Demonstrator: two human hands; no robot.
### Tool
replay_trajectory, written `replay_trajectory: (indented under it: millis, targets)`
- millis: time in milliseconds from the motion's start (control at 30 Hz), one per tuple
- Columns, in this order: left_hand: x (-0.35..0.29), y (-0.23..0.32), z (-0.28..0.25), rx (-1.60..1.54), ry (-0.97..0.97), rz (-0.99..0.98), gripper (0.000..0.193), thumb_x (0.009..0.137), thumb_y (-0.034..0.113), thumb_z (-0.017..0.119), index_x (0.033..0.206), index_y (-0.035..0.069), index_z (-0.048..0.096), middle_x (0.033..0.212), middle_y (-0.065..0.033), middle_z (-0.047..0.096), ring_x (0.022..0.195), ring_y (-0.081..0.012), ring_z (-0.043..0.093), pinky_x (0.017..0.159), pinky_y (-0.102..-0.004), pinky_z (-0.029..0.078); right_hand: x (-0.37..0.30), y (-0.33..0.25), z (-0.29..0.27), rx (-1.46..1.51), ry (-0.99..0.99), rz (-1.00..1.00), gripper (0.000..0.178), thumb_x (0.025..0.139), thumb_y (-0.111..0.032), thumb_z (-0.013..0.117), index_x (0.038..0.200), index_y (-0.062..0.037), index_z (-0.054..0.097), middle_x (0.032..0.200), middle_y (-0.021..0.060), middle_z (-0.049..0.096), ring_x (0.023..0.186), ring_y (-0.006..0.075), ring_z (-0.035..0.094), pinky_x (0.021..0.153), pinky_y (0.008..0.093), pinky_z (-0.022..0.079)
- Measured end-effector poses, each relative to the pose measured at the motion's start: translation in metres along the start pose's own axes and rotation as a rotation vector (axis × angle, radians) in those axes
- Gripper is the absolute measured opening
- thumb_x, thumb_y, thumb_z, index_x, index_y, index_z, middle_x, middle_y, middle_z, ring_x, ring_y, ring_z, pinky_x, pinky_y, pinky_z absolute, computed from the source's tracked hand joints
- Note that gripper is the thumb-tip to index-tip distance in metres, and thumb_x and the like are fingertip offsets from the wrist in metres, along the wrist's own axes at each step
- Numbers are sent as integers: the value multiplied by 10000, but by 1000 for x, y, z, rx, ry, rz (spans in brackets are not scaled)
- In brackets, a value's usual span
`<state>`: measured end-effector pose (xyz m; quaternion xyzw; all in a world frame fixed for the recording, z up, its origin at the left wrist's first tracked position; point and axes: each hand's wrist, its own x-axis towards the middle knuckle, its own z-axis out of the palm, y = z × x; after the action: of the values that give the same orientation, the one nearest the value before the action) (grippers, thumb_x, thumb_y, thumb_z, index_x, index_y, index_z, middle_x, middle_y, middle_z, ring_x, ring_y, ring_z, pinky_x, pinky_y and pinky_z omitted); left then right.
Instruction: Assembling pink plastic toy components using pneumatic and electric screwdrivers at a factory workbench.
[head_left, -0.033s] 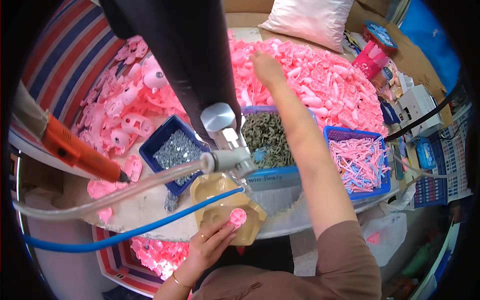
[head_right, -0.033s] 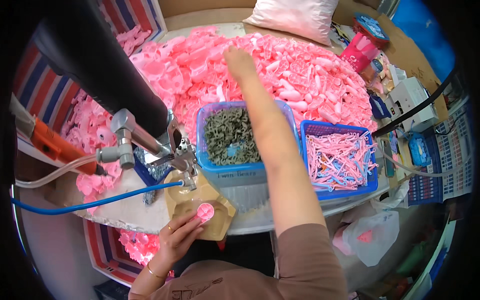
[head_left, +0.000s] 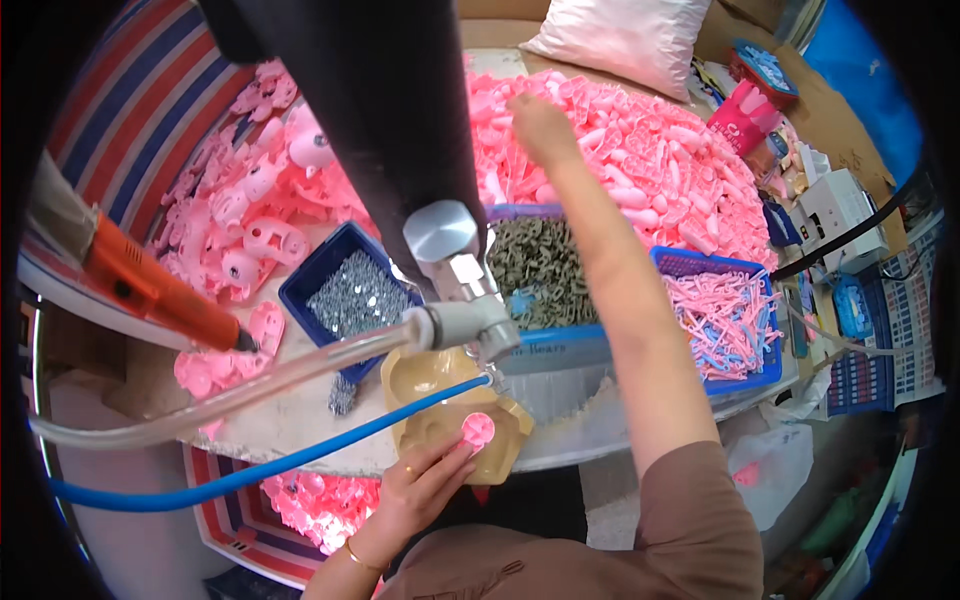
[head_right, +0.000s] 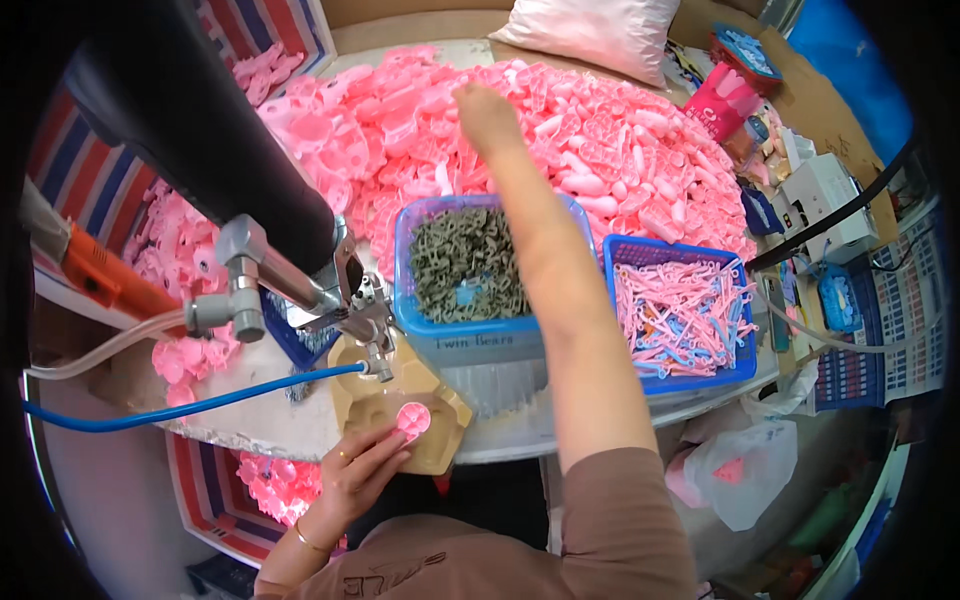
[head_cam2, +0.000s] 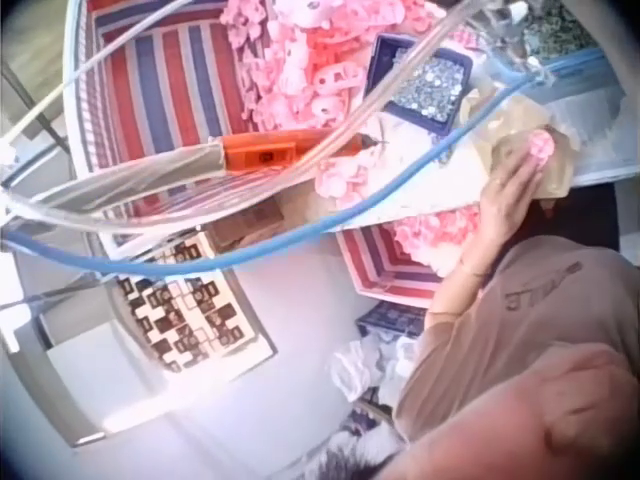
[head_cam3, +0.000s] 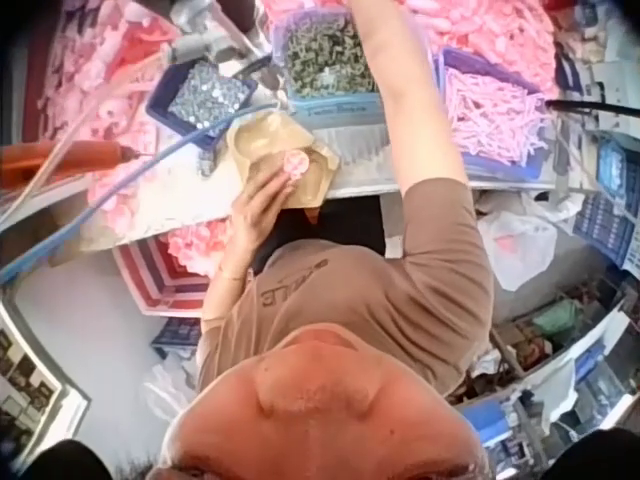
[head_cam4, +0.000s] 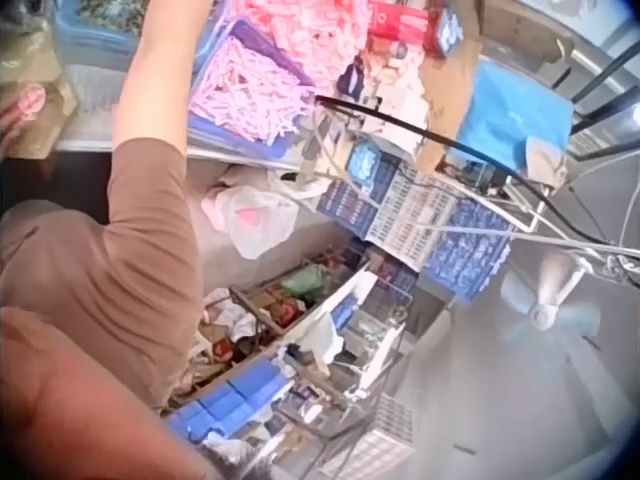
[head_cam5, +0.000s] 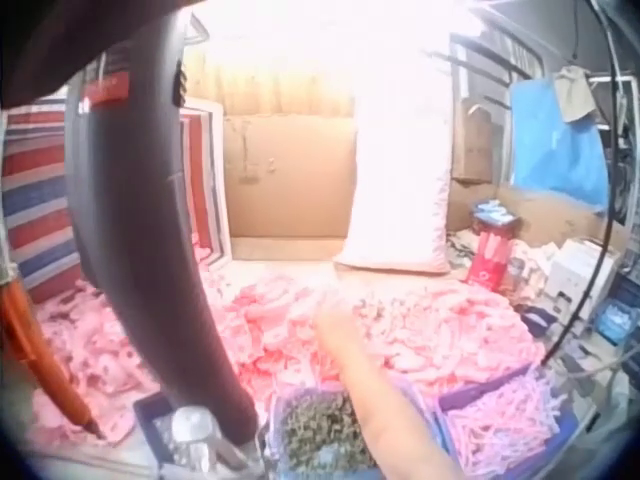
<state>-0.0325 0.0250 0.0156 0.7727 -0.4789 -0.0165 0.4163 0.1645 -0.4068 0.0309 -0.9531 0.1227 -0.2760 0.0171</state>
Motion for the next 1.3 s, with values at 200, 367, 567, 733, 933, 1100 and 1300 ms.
replay_trajectory:
  millis: [200,367,567,733,933,1100,1300]
  targets:
    - [-3,1,17,209,-150,171,420,759,213,805,1142,88,687,1089,-46,660,938,-242,612,793,-353,514,-74,-8,-81,541,149,61,205,900,-151,614,1038,-56,733,960,132,726,870,245,694,800,344,554]
    - [-7,-2,31,269,-126,210,505,783,275,785,1213,57,637,1131,-68,613,1018,-264,580,932,-407,491,-175,-73,-157,1022,-349,274,192,868,-4,655,1048,-19,721,1020,95,721,898,142,671,780,260,533]
    - [-29,-3,22,281,-74,373,372,807,223,757,1135,64,682,1133,-55,637,1025,-248,615,889,-377,530,-279,-151,-172,761,-266,-371,248,798,-13,692,1043,-51,687,1065,88,689,964,263,666,816,353,550]
    - [-42,0,6,176,7,470,281,809,163,758,1066,66,705,1092,-63,671,991,-242,651,863,-363,554,-299,-195,-147,741,-341,-421,200,768,-47,648,966,-72,656,1068,64,665,958,251,656,800,368,542]
    - [-44,-32,-35,221,114,318,288,761,71,744,1045,73,701,1050,-65,679,920,-273,640,814,-403,550,-288,-202,-152,836,-417,-432,283,766,-41,730,1043,-68,681,1075,68,675,952,264,666,810,360,539]
    - [26,-129,-88,388,376,-24,296,835,86,703,1120,66,627,1119,-129,663,1001,-365,614,873,-443,482,-272,-190,-167,840,-427,-330,205,804,-31,741,1005,-57,708,956,92,699,881,272,685,800,343,539]
    - [153,-240,-177,646,545,-1,572,901,223,658,1422,96,461,1470,-214,437,1230,-437,512,1035,-496,428,-273,-198,-164,849,-544,-95,193,797,-2,725,981,-60,718,883,107,703,795,259,681,705,342,533]
